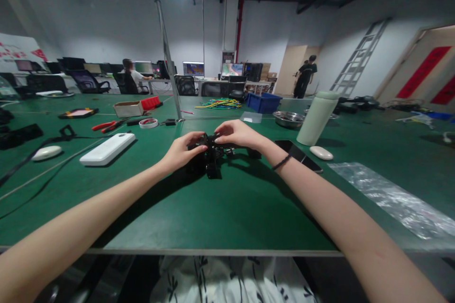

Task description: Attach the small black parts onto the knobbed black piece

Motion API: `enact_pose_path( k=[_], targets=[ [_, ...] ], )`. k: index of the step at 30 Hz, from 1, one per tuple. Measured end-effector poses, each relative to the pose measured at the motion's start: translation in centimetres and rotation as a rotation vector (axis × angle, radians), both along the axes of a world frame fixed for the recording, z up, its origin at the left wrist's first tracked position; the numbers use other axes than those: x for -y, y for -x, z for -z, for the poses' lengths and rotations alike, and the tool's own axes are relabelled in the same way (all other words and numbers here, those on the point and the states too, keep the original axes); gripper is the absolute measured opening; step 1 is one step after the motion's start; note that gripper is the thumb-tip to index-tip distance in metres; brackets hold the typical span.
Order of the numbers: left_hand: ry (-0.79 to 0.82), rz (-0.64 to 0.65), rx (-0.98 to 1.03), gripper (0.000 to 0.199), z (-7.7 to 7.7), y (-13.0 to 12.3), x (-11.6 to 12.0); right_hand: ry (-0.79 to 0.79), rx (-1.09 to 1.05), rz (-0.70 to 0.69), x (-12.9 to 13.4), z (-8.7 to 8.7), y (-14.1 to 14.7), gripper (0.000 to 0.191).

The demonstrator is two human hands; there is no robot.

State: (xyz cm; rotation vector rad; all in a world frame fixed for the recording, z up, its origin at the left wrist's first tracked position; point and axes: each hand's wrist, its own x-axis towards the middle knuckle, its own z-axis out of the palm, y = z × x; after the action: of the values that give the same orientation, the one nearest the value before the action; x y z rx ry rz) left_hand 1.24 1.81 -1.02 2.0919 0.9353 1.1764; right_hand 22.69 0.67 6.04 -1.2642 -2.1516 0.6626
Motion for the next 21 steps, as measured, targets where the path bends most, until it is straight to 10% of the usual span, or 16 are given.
enact_pose_path(
  k=[6, 21],
  targets=[
    [-0.104, -0.039, -0.141, 0.052, 0.4, 0.4, -0.3, -0.11, 0.539, 0.08, -0.1, 0.5, -0.7, 0.025],
    [-0.27, -0.067, -0.348, 0.046, 0.6, 0.3, -0.9, -0.079, 0.686, 0.144, 0.0, -1.5, -2.0, 0.036]
  ],
)
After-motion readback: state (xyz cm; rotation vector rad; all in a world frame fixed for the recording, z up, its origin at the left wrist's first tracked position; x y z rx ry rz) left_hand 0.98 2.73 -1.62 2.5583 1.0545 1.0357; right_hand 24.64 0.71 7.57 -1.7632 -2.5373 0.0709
